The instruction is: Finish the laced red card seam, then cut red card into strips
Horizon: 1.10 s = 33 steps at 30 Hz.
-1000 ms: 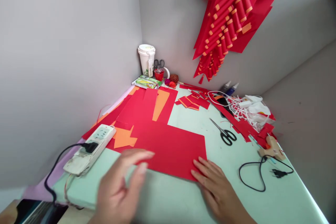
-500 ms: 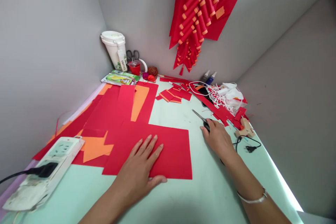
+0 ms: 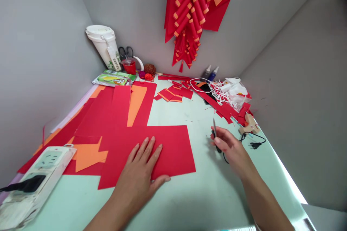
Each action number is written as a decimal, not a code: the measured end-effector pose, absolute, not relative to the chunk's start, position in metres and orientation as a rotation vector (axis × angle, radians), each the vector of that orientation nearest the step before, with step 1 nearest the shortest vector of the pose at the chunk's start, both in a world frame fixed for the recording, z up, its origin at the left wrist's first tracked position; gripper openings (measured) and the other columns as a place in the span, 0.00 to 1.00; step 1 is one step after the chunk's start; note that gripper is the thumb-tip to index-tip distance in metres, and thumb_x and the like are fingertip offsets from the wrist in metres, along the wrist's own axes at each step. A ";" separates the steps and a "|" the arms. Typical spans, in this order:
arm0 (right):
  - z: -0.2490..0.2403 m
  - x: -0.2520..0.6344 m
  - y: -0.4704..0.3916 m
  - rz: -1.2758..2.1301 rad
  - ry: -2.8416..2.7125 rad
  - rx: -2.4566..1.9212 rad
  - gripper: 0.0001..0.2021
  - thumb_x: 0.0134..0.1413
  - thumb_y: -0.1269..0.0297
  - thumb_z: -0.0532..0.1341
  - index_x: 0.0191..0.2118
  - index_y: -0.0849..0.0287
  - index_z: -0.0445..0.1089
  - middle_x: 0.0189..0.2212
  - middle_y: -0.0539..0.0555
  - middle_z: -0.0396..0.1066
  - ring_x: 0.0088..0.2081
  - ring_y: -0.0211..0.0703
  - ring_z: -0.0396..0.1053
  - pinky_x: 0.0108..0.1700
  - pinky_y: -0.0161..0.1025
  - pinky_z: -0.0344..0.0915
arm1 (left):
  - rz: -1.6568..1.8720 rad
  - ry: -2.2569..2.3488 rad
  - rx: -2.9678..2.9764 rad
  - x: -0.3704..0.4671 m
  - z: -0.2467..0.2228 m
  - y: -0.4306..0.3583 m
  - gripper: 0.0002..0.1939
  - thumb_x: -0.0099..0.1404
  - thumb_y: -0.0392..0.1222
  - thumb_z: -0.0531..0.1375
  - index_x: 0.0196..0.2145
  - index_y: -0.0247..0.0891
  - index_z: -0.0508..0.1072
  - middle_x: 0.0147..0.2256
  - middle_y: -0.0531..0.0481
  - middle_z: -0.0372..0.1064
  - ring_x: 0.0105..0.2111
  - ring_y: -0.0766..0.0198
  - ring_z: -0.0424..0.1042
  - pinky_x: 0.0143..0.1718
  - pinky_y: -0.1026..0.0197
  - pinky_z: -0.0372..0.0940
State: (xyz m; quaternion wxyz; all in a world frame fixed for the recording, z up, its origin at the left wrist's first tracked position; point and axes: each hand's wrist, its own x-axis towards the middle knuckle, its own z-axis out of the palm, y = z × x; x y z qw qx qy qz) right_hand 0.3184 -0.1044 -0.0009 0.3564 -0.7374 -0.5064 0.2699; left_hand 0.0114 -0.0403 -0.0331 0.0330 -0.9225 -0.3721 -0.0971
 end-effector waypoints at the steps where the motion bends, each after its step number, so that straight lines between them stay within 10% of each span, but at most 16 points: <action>1: 0.000 0.315 -0.113 0.758 -1.289 -1.868 0.20 0.63 0.52 0.54 0.57 0.51 0.64 0.45 0.55 0.70 0.42 0.43 0.73 0.37 0.37 0.72 | -0.290 -1.189 -2.816 0.013 -0.033 -0.042 0.42 0.62 0.70 0.50 0.64 0.37 0.60 0.65 0.38 0.52 0.64 0.43 0.54 0.59 0.41 0.56; 13: -0.028 0.299 -0.171 0.340 -1.873 -1.964 0.19 0.61 0.70 0.54 0.57 0.54 0.64 0.56 0.57 0.65 0.60 0.51 0.59 0.59 0.53 0.64 | -0.213 -1.212 -2.749 0.014 -0.023 -0.037 0.39 0.65 0.67 0.48 0.58 0.31 0.68 0.61 0.35 0.61 0.60 0.41 0.61 0.55 0.41 0.61; 18: -0.025 0.301 -0.176 0.267 -2.035 -1.880 0.18 0.61 0.74 0.52 0.55 0.57 0.66 0.56 0.59 0.65 0.62 0.50 0.57 0.61 0.53 0.62 | -0.239 -1.034 -2.839 0.012 -0.028 -0.029 0.39 0.65 0.65 0.51 0.64 0.33 0.59 0.66 0.39 0.50 0.66 0.45 0.50 0.61 0.43 0.55; 33: -0.021 0.302 -0.181 0.275 -2.085 -1.852 0.15 0.64 0.68 0.53 0.53 0.51 0.70 0.36 0.57 0.65 0.36 0.45 0.66 0.34 0.42 0.69 | -0.228 -1.226 -2.897 0.015 -0.028 -0.033 0.37 0.66 0.63 0.51 0.65 0.38 0.57 0.67 0.42 0.49 0.66 0.47 0.49 0.62 0.42 0.52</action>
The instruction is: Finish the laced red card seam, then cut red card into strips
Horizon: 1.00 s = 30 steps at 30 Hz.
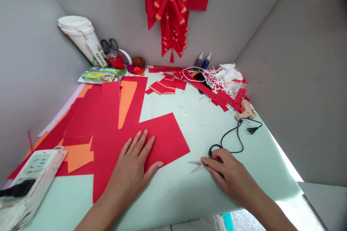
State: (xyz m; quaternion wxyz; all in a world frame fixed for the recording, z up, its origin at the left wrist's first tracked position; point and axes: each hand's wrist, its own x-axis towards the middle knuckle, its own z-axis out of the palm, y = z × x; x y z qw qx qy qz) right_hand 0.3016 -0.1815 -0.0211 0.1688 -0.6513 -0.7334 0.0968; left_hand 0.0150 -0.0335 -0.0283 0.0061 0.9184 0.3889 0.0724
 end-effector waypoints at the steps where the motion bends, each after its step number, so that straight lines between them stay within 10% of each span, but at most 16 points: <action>1: -0.021 0.301 -0.182 0.289 -2.080 -1.861 0.15 0.64 0.67 0.53 0.53 0.51 0.70 0.36 0.57 0.65 0.35 0.44 0.66 0.34 0.41 0.69 | 0.222 1.224 2.875 0.015 -0.028 -0.034 0.37 0.66 0.63 0.51 0.65 0.38 0.57 0.67 0.42 0.49 0.66 0.47 0.49 0.62 0.42 0.53; 30: -0.031 0.300 -0.153 0.131 -1.980 -1.734 0.13 0.65 0.67 0.55 0.50 0.58 0.72 0.34 0.56 0.71 0.36 0.44 0.69 0.39 0.42 0.68 | 0.217 1.244 2.860 0.015 -0.026 -0.034 0.36 0.67 0.63 0.50 0.65 0.38 0.57 0.66 0.41 0.50 0.66 0.48 0.49 0.62 0.43 0.53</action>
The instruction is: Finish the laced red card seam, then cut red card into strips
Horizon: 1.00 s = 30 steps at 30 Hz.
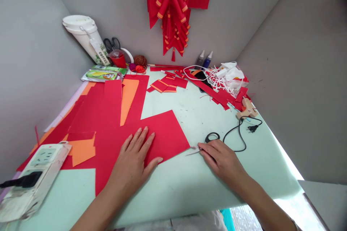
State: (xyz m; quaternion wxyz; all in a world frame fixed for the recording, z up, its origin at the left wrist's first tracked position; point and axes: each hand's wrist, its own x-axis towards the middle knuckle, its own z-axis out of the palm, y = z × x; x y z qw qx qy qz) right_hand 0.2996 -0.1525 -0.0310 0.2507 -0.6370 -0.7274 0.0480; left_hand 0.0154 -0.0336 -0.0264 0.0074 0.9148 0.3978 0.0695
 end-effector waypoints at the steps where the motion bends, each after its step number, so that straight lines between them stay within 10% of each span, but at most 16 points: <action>1: -0.030 0.300 -0.152 0.125 -1.983 -1.729 0.13 0.64 0.68 0.55 0.50 0.58 0.72 0.34 0.56 0.72 0.36 0.44 0.69 0.38 0.42 0.68 | 0.223 1.243 2.859 0.015 -0.026 -0.034 0.36 0.67 0.62 0.50 0.65 0.38 0.57 0.66 0.41 0.50 0.66 0.48 0.49 0.62 0.43 0.53; 30: -0.023 0.314 -0.132 0.184 -2.006 -1.635 0.12 0.65 0.66 0.55 0.50 0.57 0.73 0.33 0.56 0.72 0.35 0.43 0.68 0.37 0.40 0.67 | 0.228 1.208 2.884 0.013 -0.027 -0.033 0.37 0.66 0.62 0.51 0.65 0.38 0.56 0.67 0.42 0.50 0.66 0.47 0.49 0.62 0.42 0.53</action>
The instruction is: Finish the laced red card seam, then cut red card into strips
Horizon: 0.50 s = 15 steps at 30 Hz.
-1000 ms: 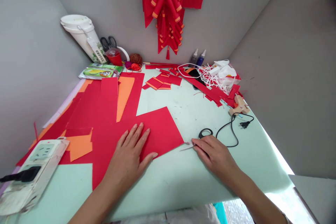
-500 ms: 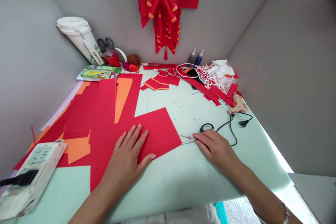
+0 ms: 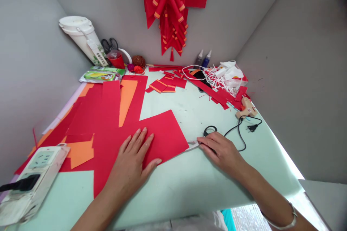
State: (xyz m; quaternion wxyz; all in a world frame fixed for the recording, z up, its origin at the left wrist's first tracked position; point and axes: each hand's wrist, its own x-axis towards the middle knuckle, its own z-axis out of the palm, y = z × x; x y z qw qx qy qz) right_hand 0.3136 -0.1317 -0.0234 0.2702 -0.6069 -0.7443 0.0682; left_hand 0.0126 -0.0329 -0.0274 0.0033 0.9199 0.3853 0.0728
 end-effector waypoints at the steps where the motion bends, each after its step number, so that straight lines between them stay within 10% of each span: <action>1: -0.022 0.313 -0.132 0.191 -2.019 -1.621 0.13 0.65 0.66 0.55 0.50 0.56 0.73 0.33 0.55 0.72 0.35 0.43 0.68 0.37 0.40 0.67 | 0.230 1.205 2.886 0.012 -0.028 -0.033 0.37 0.67 0.62 0.51 0.65 0.38 0.56 0.67 0.41 0.49 0.66 0.47 0.49 0.62 0.42 0.53; 15: -0.032 0.312 -0.136 0.129 -2.228 -1.575 0.13 0.65 0.65 0.56 0.53 0.58 0.69 0.36 0.56 0.70 0.37 0.44 0.66 0.39 0.42 0.65 | 0.176 1.197 2.948 0.018 -0.027 -0.035 0.38 0.67 0.62 0.49 0.65 0.34 0.56 0.67 0.40 0.47 0.67 0.47 0.44 0.64 0.41 0.48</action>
